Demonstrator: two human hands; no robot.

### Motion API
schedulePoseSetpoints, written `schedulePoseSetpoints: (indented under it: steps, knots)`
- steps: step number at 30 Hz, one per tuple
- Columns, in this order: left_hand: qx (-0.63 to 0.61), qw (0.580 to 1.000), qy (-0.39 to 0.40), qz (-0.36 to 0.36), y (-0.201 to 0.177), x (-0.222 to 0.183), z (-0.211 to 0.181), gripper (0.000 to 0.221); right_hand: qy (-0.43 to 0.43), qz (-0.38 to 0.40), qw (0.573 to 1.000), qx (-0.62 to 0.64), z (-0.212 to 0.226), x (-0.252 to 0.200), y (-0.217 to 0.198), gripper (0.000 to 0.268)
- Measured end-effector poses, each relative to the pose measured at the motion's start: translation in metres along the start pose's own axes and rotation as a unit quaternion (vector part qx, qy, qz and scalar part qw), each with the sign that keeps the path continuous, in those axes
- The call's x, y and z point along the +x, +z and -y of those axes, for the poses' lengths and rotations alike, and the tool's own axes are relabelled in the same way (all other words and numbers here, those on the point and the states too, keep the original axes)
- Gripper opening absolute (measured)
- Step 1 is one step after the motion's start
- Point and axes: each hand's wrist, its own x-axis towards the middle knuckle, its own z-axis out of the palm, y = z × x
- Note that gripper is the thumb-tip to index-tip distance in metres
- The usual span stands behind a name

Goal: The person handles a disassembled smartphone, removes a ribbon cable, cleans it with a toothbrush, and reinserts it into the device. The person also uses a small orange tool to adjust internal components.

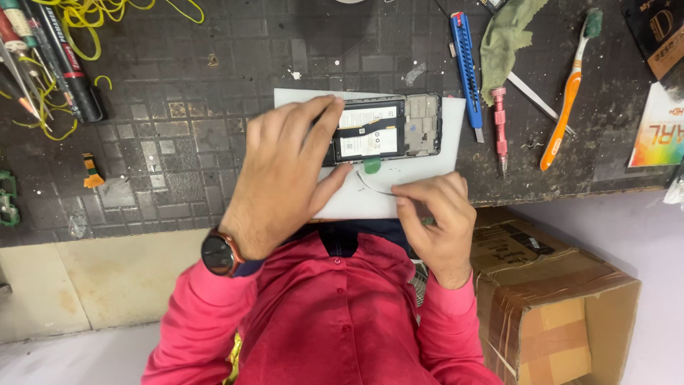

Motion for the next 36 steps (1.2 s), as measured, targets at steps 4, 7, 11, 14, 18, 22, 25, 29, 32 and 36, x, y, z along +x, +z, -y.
schedulePoseSetpoints:
  steps: [4, 7, 11, 14, 18, 22, 25, 29, 32, 36]
  knots:
    - [0.042, 0.999, 0.031, 0.006, -0.004, 0.012, 0.006, 0.077, 0.034, -0.001, 0.999, 0.016, 0.002, 0.005, 0.000, 0.014]
    - [0.073, 0.996, 0.052, -0.001, 0.000, 0.018, 0.008, 0.077, 0.038, -0.006, 0.999, 0.017, 0.005, 0.008, 0.000, 0.015]
    - [0.093, 0.995, 0.040, 0.014, 0.006, 0.021, 0.010, 0.081, 0.046, -0.001, 0.999, 0.004, 0.007, 0.013, -0.001, 0.016]
    - [0.084, 0.995, 0.052, 0.001, 0.005, 0.023, 0.016, 0.086, 0.053, 0.006, 0.998, -0.025, 0.008, 0.016, 0.001, 0.015]
    - [0.067, 0.996, 0.052, 0.003, 0.000, 0.025, 0.020, 0.090, 0.032, -0.005, 0.998, -0.051, 0.010, 0.017, 0.005, 0.015]
    - [0.072, 0.995, 0.062, 0.023, -0.006, 0.029, 0.021, 0.093, 0.028, 0.006, 0.998, -0.054, 0.009, 0.017, 0.004, 0.020]
    - [0.101, 0.992, 0.034, 0.070, -0.010, 0.028, 0.022, 0.097, 0.062, 0.017, 0.997, -0.043, 0.006, 0.016, 0.002, 0.019]
    - [0.077, 0.996, 0.042, 0.016, -0.009, 0.023, 0.019, 0.092, 0.025, 0.028, 0.999, -0.035, 0.000, 0.015, -0.004, 0.021]
    - [0.059, 0.998, 0.030, -0.009, -0.007, 0.016, 0.015, 0.087, 0.022, 0.058, 0.998, -0.013, -0.004, 0.014, -0.009, 0.027]
    - [0.024, 0.997, 0.031, -0.060, -0.003, 0.000, 0.003, 0.069, 0.054, 0.044, 0.997, 0.038, -0.008, 0.008, -0.009, 0.007]
